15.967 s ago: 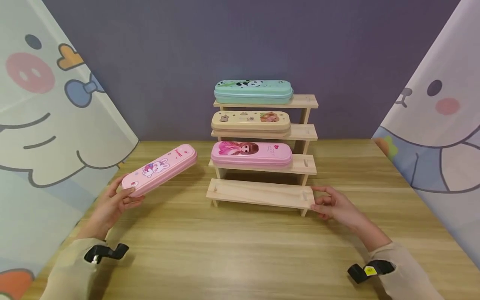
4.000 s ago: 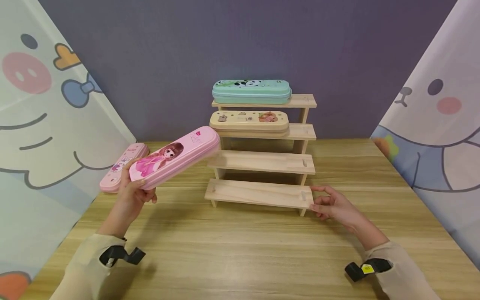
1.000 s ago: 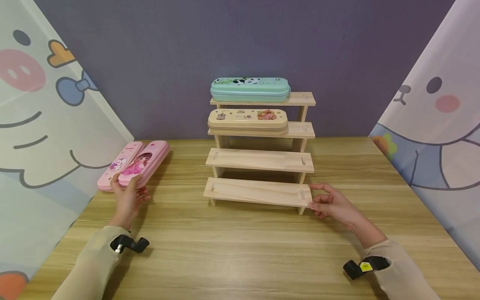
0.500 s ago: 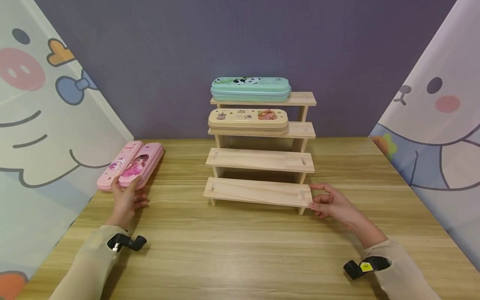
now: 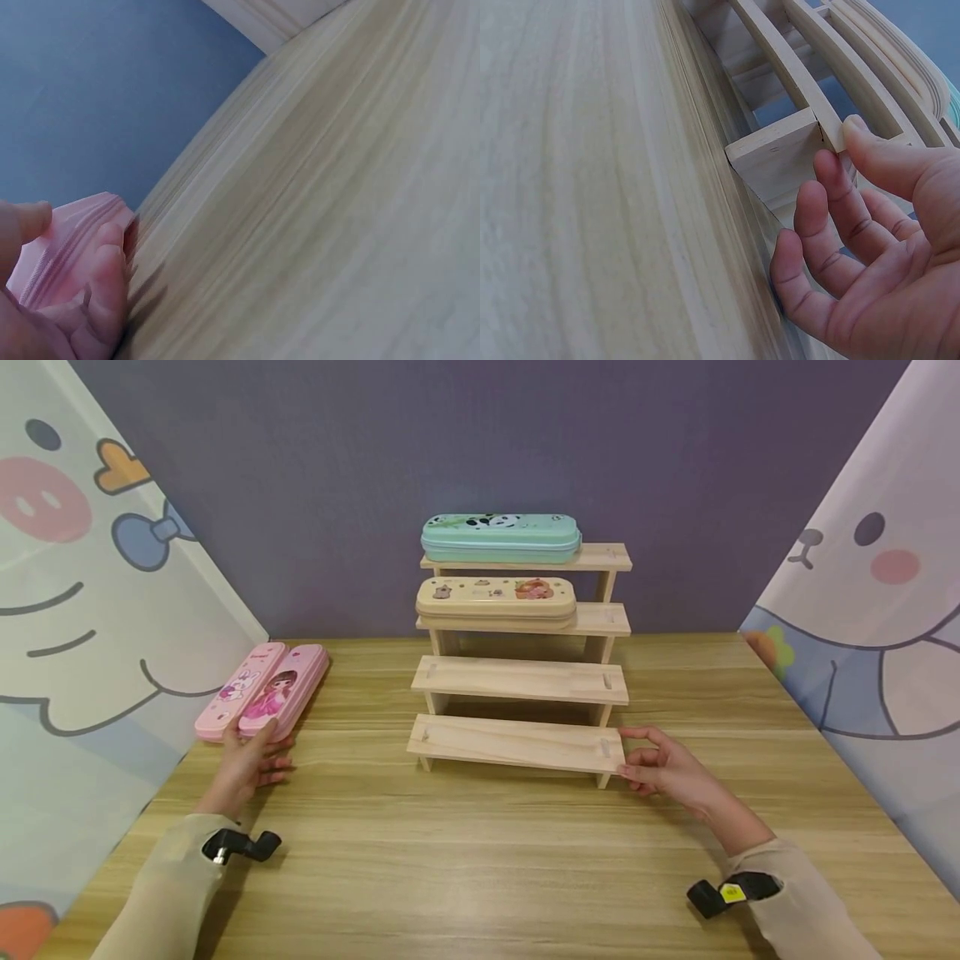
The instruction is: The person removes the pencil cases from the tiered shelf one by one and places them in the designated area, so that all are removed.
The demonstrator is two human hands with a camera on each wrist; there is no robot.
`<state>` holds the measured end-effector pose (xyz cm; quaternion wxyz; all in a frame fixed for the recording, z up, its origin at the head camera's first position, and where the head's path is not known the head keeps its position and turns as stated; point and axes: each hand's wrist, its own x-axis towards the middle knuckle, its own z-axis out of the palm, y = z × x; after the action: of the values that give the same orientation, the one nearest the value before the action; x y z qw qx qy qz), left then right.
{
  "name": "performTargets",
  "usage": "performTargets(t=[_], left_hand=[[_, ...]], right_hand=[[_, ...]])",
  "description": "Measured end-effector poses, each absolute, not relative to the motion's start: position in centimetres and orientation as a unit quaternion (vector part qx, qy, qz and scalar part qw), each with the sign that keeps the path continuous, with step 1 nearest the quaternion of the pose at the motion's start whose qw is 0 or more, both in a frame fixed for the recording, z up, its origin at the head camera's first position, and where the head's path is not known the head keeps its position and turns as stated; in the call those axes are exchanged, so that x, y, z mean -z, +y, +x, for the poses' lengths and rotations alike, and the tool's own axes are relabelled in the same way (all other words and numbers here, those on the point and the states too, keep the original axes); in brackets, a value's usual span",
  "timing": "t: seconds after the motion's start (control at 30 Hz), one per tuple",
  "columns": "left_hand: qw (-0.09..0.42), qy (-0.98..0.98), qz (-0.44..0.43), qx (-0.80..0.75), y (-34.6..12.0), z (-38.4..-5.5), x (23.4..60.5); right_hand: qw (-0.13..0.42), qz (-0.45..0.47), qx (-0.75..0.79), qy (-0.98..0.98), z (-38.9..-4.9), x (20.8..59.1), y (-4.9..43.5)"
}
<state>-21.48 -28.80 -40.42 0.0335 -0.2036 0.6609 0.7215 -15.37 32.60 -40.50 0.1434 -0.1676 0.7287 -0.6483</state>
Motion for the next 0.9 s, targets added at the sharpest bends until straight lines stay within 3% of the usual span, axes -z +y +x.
performTargets(t=[0.5,0.9], left_hand=[[0.051,0.679,-0.178,-0.710,-29.0,-21.5,40.5],[0.028,0.673,-0.188,-0.715,-28.9,-21.5,39.5]], right_hand=[[0.146,-0.166,0.650,0.727,-15.3,40.4,32.6],[0.145,-0.168,0.646,0.730,-15.3,40.5,32.7]])
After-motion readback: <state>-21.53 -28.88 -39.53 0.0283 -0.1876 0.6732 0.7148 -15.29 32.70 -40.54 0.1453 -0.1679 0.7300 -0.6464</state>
